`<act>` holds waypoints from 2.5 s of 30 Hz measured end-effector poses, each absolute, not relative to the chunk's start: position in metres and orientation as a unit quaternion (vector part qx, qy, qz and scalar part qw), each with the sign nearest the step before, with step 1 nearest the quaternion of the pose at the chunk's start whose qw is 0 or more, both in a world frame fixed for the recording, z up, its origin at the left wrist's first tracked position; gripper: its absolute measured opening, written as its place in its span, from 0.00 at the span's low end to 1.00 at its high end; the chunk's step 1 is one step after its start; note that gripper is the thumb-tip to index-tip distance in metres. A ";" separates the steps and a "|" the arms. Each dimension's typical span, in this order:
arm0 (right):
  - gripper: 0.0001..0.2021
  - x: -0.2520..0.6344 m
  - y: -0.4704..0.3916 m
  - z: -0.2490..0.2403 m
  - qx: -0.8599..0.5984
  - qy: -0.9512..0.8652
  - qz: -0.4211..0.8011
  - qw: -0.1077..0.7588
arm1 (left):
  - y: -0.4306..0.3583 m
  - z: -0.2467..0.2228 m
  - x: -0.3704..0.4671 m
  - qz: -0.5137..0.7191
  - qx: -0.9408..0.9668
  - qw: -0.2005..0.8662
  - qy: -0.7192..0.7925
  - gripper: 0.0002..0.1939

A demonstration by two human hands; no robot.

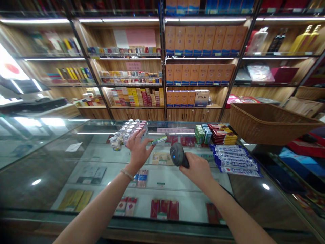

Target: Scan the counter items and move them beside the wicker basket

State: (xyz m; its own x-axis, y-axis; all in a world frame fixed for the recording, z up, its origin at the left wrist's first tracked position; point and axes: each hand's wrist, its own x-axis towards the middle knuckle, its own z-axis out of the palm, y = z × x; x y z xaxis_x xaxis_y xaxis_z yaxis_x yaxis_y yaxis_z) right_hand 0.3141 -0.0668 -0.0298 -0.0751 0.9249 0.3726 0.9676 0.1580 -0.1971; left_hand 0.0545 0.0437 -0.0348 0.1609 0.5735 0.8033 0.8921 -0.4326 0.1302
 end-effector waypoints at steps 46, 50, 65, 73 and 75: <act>0.10 0.302 0.001 -0.022 -0.562 -0.705 0.004 0.432 | 0.028 -0.028 0.075 -0.431 -0.789 0.074 -0.432 0.08; 0.10 0.305 -0.001 -0.018 -0.543 -0.704 0.002 0.458 | 0.026 -0.026 0.079 -0.420 -0.791 0.082 -0.437 0.08; 0.08 0.314 -0.014 -0.001 -0.525 -0.692 -0.028 0.494 | 0.011 -0.004 0.114 -0.328 -0.825 0.104 -0.448 0.07; 0.08 0.325 -0.016 0.008 -0.533 -0.679 -0.044 0.503 | 0.004 0.009 0.145 -0.295 -0.838 0.089 -0.450 0.07; 0.08 0.329 -0.015 0.009 -0.535 -0.677 -0.049 0.503 | 0.003 0.012 0.150 -0.294 -0.838 0.090 -0.452 0.06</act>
